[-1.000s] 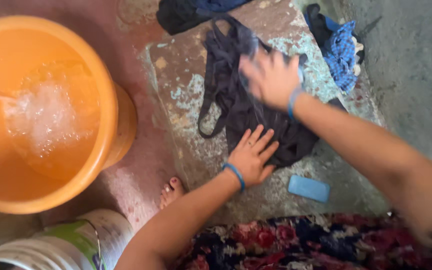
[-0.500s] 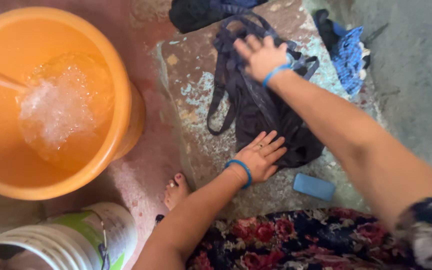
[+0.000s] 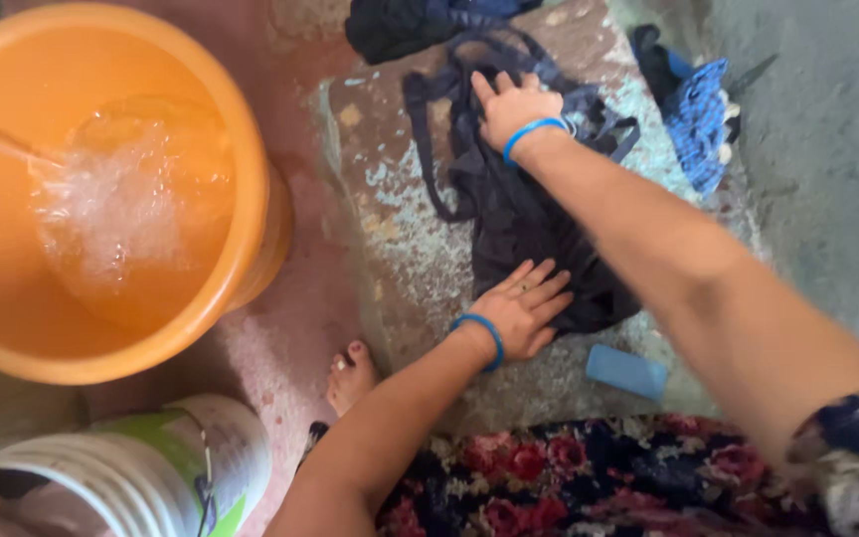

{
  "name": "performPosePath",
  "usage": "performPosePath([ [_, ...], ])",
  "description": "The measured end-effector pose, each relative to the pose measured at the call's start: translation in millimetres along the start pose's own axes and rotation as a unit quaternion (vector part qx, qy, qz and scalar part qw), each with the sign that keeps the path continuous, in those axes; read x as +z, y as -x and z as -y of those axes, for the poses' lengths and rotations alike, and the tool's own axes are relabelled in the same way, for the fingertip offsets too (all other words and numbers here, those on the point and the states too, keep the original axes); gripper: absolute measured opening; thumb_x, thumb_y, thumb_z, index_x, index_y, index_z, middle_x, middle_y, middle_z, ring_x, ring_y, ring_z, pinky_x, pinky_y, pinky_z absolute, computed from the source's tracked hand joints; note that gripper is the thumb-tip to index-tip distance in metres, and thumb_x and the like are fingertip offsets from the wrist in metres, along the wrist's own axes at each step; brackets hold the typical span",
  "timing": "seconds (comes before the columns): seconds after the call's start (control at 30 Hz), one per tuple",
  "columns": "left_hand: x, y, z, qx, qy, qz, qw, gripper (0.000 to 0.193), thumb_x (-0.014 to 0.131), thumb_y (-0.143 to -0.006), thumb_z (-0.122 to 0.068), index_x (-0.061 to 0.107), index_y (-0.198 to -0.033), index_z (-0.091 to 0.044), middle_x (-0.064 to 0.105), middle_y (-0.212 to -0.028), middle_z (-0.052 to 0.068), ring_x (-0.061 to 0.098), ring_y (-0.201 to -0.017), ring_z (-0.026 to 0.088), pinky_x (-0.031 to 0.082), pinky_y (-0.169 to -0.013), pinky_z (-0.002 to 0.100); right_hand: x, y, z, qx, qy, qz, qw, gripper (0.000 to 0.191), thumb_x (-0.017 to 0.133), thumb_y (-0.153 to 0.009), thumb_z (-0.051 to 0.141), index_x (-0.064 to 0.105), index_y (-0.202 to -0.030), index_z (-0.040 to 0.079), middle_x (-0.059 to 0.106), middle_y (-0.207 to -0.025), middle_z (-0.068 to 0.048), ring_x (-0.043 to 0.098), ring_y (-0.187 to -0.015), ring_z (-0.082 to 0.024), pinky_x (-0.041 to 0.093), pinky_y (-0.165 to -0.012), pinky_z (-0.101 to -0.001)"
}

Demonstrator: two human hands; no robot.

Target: The person washes a dark garment by hand on a stone slab, applying a blue bar of soap and scrubbing the fabric with a brush before rinsing it in an orange bucket of water.

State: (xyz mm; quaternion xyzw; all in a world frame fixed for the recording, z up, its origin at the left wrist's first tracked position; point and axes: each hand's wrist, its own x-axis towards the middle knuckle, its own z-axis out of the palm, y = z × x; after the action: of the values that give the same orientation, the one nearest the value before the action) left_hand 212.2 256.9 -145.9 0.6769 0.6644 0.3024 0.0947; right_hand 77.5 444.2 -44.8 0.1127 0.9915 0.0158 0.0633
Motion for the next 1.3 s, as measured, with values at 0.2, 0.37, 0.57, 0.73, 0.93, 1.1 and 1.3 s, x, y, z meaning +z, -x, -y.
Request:
performPosePath([
  [0.2,-3.5,-3.6,-1.8,-0.033,0.043,0.018,0.998,0.060,0.071,-0.088,-0.034,0.062,-0.141,-0.007,0.049,-0.149,0.022,0.037,-0.140,0.043,0.026,-0.118,0.055,-18.7,112.3,55.8,-0.278,0.054,-0.018,0.959,0.065,0.066,-0.082,0.040,0.045,-0.143,0.035,0.052,-0.148,-0.012,0.059,-0.108,-0.044,0.053,-0.076,-0.0721],
  [0.37,-17.5,-4.7,-7.1,-0.024,-0.044,0.006,0.999,0.058,0.068,-0.087,-0.041,0.066,-0.135,-0.009,0.050,-0.154,0.017,0.039,-0.149,0.037,0.028,-0.126,0.051,-10.9,30.0,22.4,-0.026,-0.057,0.055,0.996,0.067,0.061,-0.097,0.035,0.039,-0.160,0.030,0.054,-0.142,-0.013,0.052,-0.128,-0.046,0.053,-0.088,-0.0656],
  [0.57,-61.6,-41.0,22.5,-0.141,0.103,-0.004,0.985,0.048,0.070,-0.083,-0.052,0.074,-0.116,-0.018,0.073,-0.110,0.014,0.068,-0.103,0.036,0.053,-0.094,0.047,-18.1,2.4,-28.9,0.030,-0.114,0.012,0.993,0.064,0.075,-0.082,0.032,0.051,-0.142,0.031,0.050,-0.136,-0.023,0.050,-0.122,-0.050,0.044,-0.097,-0.0638],
  [0.73,-99.4,-91.5,119.0,-0.320,0.088,-0.303,0.893,0.021,0.066,-0.093,-0.031,0.075,-0.102,-0.015,0.076,-0.096,0.014,0.074,-0.090,0.034,0.059,-0.081,0.046,-19.5,52.8,-105.6,-0.026,-0.138,0.029,0.990,0.040,0.070,-0.077,0.015,0.065,-0.117,0.018,0.062,-0.116,-0.026,0.063,-0.106,-0.047,0.053,-0.092,-0.0530],
  [0.93,-72.8,-131.9,145.5,-0.573,0.066,-0.105,0.810,0.085,0.084,-0.077,-0.052,0.050,-0.141,-0.007,0.066,-0.123,0.023,0.065,-0.112,0.042,0.053,-0.093,0.050,-9.5,92.9,-67.9,0.027,-0.093,0.233,0.968,0.052,0.081,-0.078,0.045,0.064,-0.125,0.029,0.057,-0.128,-0.014,0.055,-0.122,-0.040,0.043,-0.099,-0.0668],
  [1.1,-87.8,-148.7,154.3,-0.513,0.105,-0.211,0.825,0.033,0.073,-0.083,-0.039,0.074,-0.107,-0.017,0.074,-0.107,0.015,0.069,-0.103,0.039,0.054,-0.088,0.048,5.1,69.9,-60.9,0.047,-0.012,0.200,0.979,0.023,0.071,-0.088,0.037,0.077,-0.110,0.035,0.052,-0.143,-0.007,0.052,-0.128,-0.040,0.041,-0.096,-0.0745],
  [1.3,-172.4,-196.8,176.0,-0.293,0.328,-0.488,0.754,0.018,0.072,-0.092,-0.019,0.064,-0.096,-0.004,0.066,-0.076,0.014,0.063,-0.069,0.033,0.051,-0.064,0.043,-37.9,-1.4,-77.5,-0.005,-0.319,0.111,0.941,0.069,0.087,-0.080,0.041,0.058,-0.125,-0.003,0.066,-0.120,-0.025,0.065,-0.113,-0.041,0.051,-0.099,-0.0452],
])
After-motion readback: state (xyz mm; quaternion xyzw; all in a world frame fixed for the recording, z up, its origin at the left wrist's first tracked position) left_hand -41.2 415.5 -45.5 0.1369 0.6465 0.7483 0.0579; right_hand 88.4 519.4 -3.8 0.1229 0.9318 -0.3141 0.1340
